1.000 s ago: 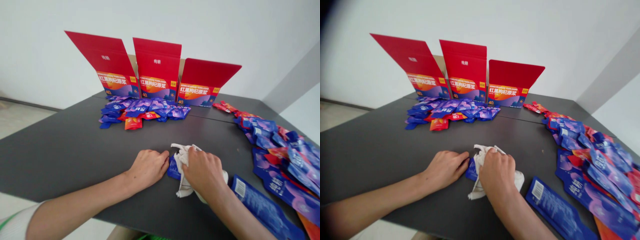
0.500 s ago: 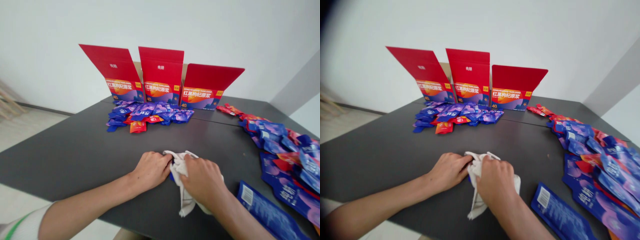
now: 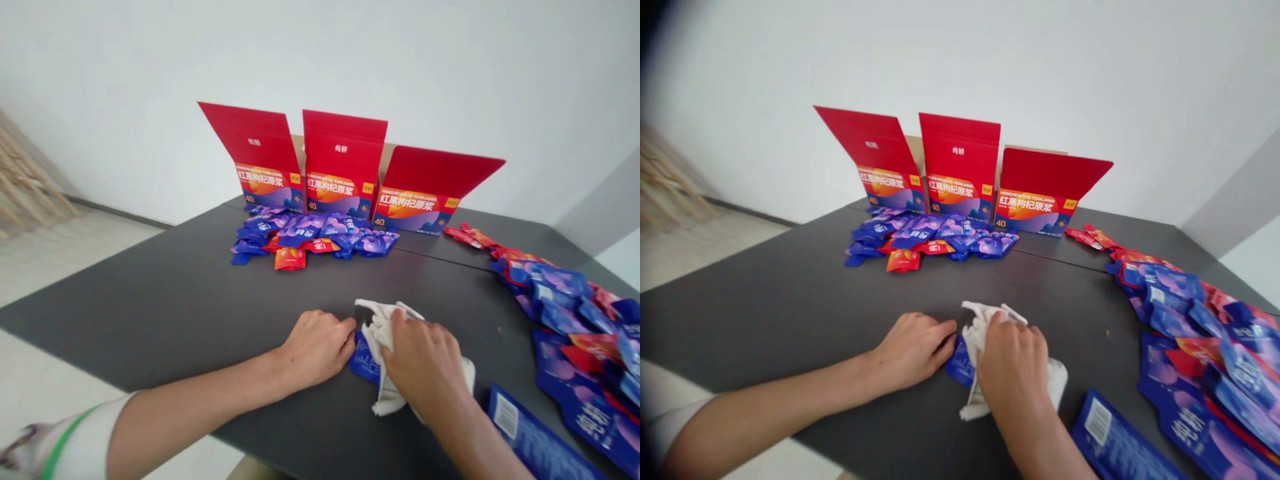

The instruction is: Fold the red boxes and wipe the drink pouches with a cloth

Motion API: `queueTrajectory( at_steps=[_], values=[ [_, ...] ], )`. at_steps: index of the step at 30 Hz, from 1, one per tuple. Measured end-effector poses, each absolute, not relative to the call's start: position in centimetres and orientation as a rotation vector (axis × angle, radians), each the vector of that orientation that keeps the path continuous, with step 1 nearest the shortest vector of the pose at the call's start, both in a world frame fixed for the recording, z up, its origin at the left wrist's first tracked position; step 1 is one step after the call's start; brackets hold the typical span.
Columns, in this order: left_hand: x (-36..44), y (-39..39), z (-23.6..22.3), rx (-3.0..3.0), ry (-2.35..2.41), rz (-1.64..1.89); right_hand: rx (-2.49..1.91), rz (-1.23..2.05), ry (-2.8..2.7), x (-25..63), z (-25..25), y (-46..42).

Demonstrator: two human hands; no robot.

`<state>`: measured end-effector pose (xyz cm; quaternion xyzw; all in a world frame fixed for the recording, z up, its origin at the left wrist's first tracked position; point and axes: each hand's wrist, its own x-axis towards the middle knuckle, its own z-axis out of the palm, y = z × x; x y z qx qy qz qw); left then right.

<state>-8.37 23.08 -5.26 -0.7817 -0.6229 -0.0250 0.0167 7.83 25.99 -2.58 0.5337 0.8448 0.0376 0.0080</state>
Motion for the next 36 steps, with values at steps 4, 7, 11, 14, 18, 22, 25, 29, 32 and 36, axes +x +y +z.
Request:
queueTrajectory(
  at_steps=[4, 7, 11, 14, 18, 22, 25, 29, 32, 36],
  values=[
    [-8.4, 23.0, -5.1, -2.428, -1.955, -0.077, 1.543, 0.003, 2.700, 7.9, -2.5, 25.8],
    [-8.4, 23.0, -5.0, -2.424, -1.952, -0.095, 1.686, 0.082, 2.558, 8.2, -2.3, 26.0],
    [-8.4, 23.1, -5.2, -2.444, -1.946, -0.064, 1.624, 0.094, 2.717, 7.2, -2.3, 25.1],
    [-8.6, 23.0, -5.3, -2.465, -1.930, -0.055, 1.540, -0.010, 2.756, 7.1, -2.3, 24.8],
    [-8.9, 22.9, -5.3, -2.448, -1.913, -0.080, 1.714, 0.032, 2.560, 8.4, -2.0, 25.7],
    [-9.6, 23.5, -5.4, -2.350, -2.003, -0.068, 1.728, 0.094, 2.664, 7.8, -2.0, 25.4],
    [-10.0, 23.8, -5.4, -2.328, -2.066, -0.069, 1.558, -0.002, 2.826, 6.7, -2.4, 24.8],
    [-10.0, 23.8, -5.3, -2.366, -2.078, -0.094, 1.690, 0.022, 2.640, 7.8, -2.3, 25.9],
    [-10.3, 23.9, -5.1, -2.325, -2.106, -0.110, 1.846, 0.128, 2.531, 9.5, -1.8, 27.5],
    [-10.5, 24.4, -4.7, -2.269, -2.240, -0.223, 1.943, 0.197, 2.624, 9.6, -1.2, 27.7]
  ],
)
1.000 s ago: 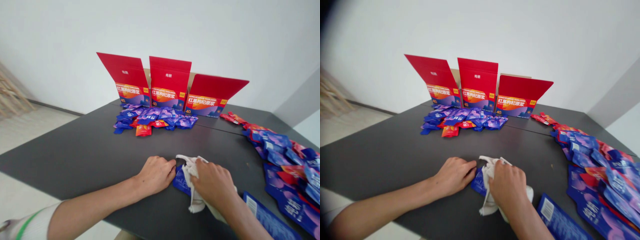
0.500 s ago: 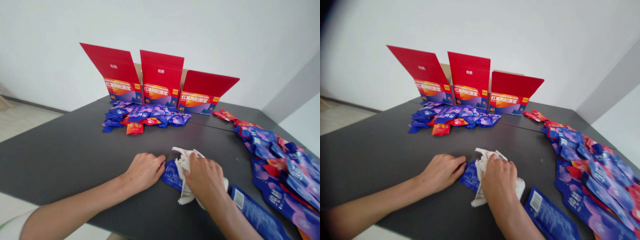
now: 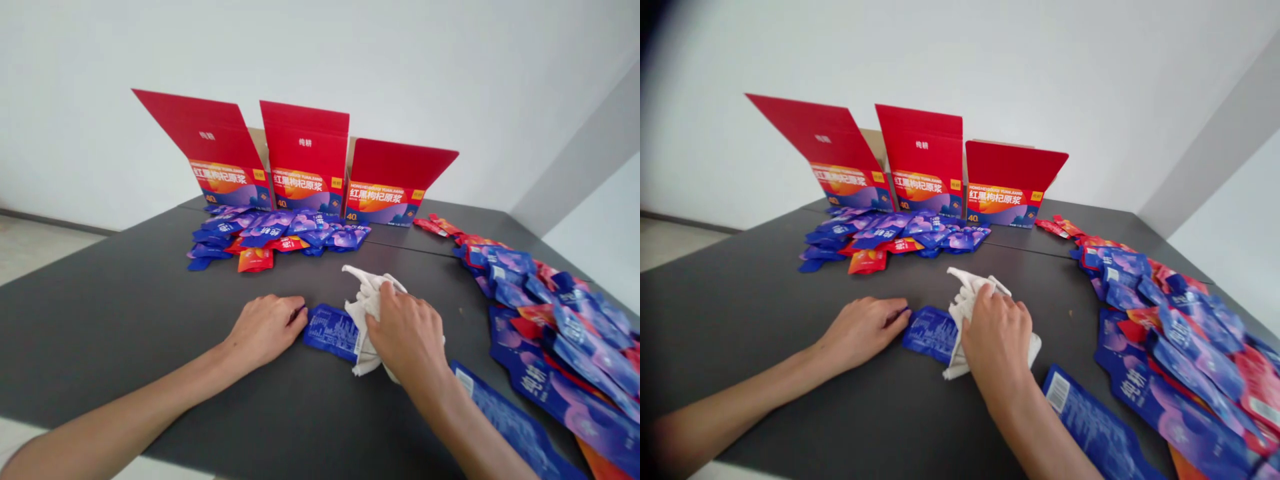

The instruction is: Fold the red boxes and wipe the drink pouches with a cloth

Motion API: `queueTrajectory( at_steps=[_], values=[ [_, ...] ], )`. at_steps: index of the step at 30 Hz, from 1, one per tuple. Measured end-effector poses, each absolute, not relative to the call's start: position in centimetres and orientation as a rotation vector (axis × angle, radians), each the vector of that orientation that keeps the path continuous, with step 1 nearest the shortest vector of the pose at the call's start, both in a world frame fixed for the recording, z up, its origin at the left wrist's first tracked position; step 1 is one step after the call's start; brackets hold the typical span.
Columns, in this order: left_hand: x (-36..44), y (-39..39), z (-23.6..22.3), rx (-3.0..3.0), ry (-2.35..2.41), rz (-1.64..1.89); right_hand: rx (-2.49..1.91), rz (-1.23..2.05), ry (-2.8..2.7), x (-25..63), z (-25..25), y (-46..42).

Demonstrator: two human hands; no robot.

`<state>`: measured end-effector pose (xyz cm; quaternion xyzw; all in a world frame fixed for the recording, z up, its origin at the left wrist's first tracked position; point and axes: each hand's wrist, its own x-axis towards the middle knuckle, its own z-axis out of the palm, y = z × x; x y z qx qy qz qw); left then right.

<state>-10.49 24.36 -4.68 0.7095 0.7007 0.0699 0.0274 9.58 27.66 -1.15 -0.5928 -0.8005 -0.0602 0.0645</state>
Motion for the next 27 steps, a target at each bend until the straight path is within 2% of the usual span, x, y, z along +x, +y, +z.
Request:
queueTrajectory(
  at_steps=[3, 7, 13, 18, 22, 27],
  values=[
    [-9.9, 24.5, -4.5, 2.110, 2.006, 0.312, -1.620, -0.094, -2.423, 8.3, -1.6, 26.4],
    [-9.1, 24.2, -5.0, 2.170, 1.979, 0.271, -1.445, 0.051, -2.543, 7.1, -2.9, 25.5],
    [-8.8, 24.0, -5.4, 2.309, 2.004, 0.192, -1.724, -0.041, -2.466, 7.3, -3.2, 26.3],
    [-8.9, 24.1, -5.3, 2.320, 2.011, 0.148, -1.513, -0.049, -2.598, 7.1, -2.9, 26.0],
    [-8.9, 23.9, -5.3, 2.337, 1.987, 0.147, -1.750, -0.081, -2.500, 7.9, -2.9, 26.6],
    [-8.9, 23.6, -5.5, 2.344, 2.009, 0.121, -1.486, -0.060, -2.605, 7.5, -3.1, 25.8]
  ],
)
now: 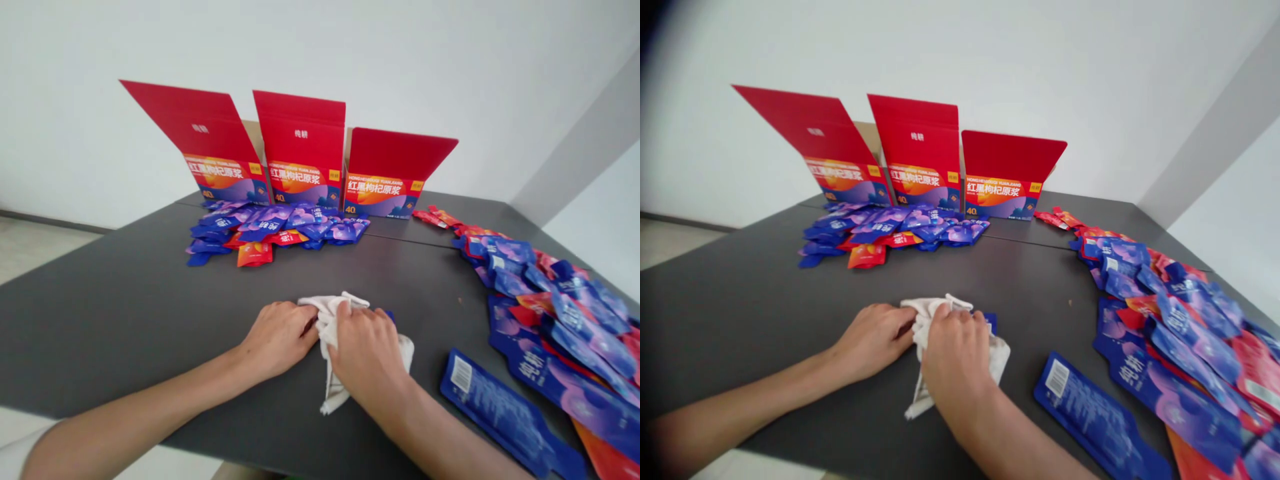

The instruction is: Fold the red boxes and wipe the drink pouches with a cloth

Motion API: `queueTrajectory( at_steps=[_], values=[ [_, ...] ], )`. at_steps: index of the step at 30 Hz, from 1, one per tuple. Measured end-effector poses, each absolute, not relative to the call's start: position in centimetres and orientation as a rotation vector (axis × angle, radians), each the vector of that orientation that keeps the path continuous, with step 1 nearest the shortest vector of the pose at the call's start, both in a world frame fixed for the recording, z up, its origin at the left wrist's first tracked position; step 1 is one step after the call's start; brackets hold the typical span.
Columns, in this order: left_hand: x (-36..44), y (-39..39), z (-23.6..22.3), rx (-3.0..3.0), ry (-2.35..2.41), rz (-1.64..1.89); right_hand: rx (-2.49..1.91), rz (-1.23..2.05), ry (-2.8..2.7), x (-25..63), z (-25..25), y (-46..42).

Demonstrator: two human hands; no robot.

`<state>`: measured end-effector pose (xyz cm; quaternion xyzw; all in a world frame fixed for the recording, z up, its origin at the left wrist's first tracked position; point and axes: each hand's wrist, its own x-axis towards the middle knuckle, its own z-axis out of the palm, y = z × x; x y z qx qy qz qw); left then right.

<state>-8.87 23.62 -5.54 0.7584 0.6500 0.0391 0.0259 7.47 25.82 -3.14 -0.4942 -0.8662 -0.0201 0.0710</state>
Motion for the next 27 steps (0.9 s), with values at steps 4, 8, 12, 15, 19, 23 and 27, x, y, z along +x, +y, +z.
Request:
queueTrajectory(
  at_steps=[4, 8, 12, 15, 19, 23, 27],
  values=[
    [-8.9, 23.3, -5.5, 2.341, 1.952, 0.164, -1.688, -0.066, -2.546, 7.9, -2.9, 26.0],
    [-8.7, 23.0, -5.5, 2.338, 1.975, 0.174, -1.728, -0.144, -2.471, 7.8, -3.1, 25.8],
    [-8.7, 22.9, -5.8, 2.362, 1.954, 0.177, -1.555, -0.031, -2.583, 7.1, -3.6, 25.4],
    [-8.8, 22.8, -6.0, 2.379, 1.911, 0.206, -1.736, -0.085, -2.499, 7.2, -3.5, 25.8],
    [-8.7, 22.7, -6.0, 2.380, 1.932, 0.228, -1.573, -0.092, -2.544, 7.3, -3.4, 25.8],
    [-8.6, 22.5, -5.9, 2.396, 1.917, 0.254, -1.613, -0.075, -2.537, 7.3, -3.7, 25.8],
    [-8.4, 22.5, -6.0, 2.420, 1.926, 0.224, -1.573, -0.126, -2.528, 7.0, -4.0, 25.8]
  ],
)
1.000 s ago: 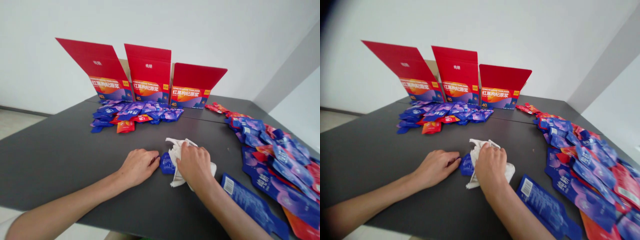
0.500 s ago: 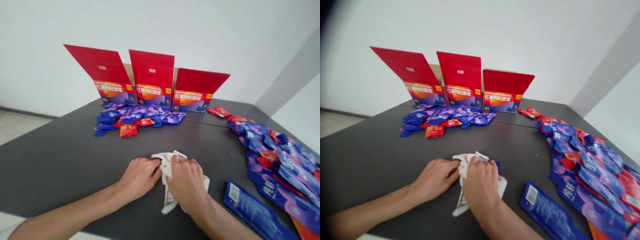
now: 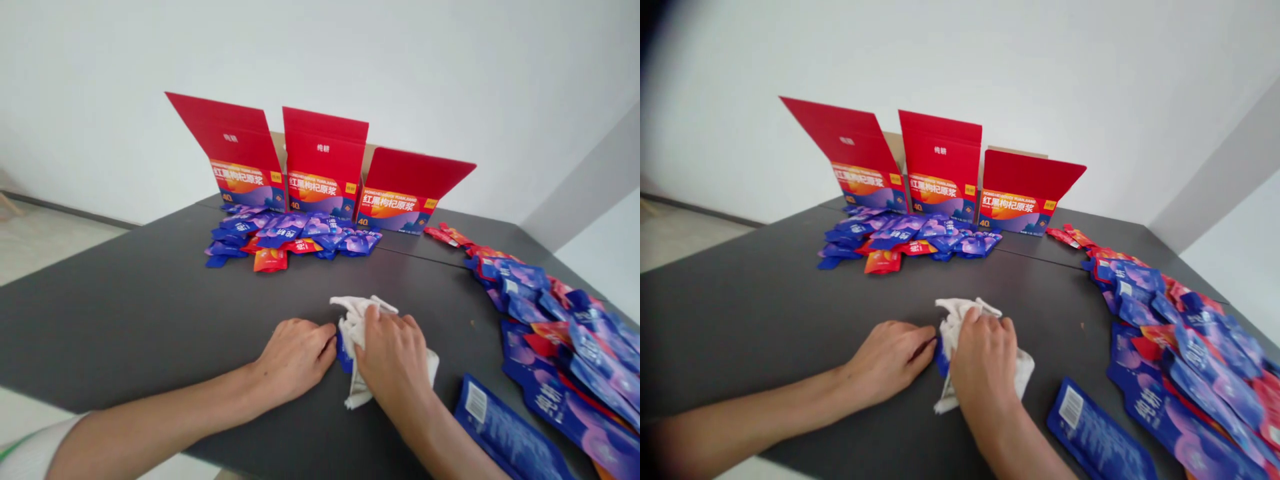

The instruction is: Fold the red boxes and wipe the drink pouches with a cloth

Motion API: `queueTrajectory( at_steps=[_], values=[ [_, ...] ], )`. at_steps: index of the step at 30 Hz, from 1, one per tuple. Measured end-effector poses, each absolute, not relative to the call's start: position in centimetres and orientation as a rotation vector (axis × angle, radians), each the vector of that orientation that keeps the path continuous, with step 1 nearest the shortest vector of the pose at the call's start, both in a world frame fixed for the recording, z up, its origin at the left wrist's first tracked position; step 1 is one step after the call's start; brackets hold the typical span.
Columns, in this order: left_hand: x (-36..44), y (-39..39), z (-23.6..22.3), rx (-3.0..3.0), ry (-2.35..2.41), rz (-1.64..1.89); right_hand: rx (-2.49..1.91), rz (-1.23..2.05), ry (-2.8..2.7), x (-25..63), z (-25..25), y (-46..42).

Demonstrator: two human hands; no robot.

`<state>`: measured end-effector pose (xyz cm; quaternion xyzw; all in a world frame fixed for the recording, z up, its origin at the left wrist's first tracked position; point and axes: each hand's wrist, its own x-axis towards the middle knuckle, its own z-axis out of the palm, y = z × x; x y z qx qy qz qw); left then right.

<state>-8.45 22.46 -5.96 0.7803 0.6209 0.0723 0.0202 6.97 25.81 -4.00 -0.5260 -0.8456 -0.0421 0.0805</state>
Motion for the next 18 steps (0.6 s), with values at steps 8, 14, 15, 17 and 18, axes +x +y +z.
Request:
queueTrajectory(
  at_steps=[8, 14, 15, 17, 18],
  values=[
    [-8.71, 22.52, -6.01, 2.459, 1.923, 0.206, -1.727, -0.144, -2.509, 7.49, -3.55, 26.24],
    [-8.93, 22.59, -6.19, 2.464, 1.946, 0.197, -1.550, -0.020, -2.628, 7.29, -3.32, 25.84],
    [-8.91, 22.59, -6.16, 2.466, 1.944, 0.199, -1.644, -0.045, -2.586, 7.39, -3.24, 25.91],
    [-8.84, 22.64, -6.10, 2.469, 1.941, 0.198, -1.745, -0.097, -2.529, 7.43, -3.12, 25.91],
    [-8.81, 22.67, -6.08, 2.470, 1.942, 0.191, -1.716, -0.099, -2.543, 7.33, -3.10, 25.80]
  ],
)
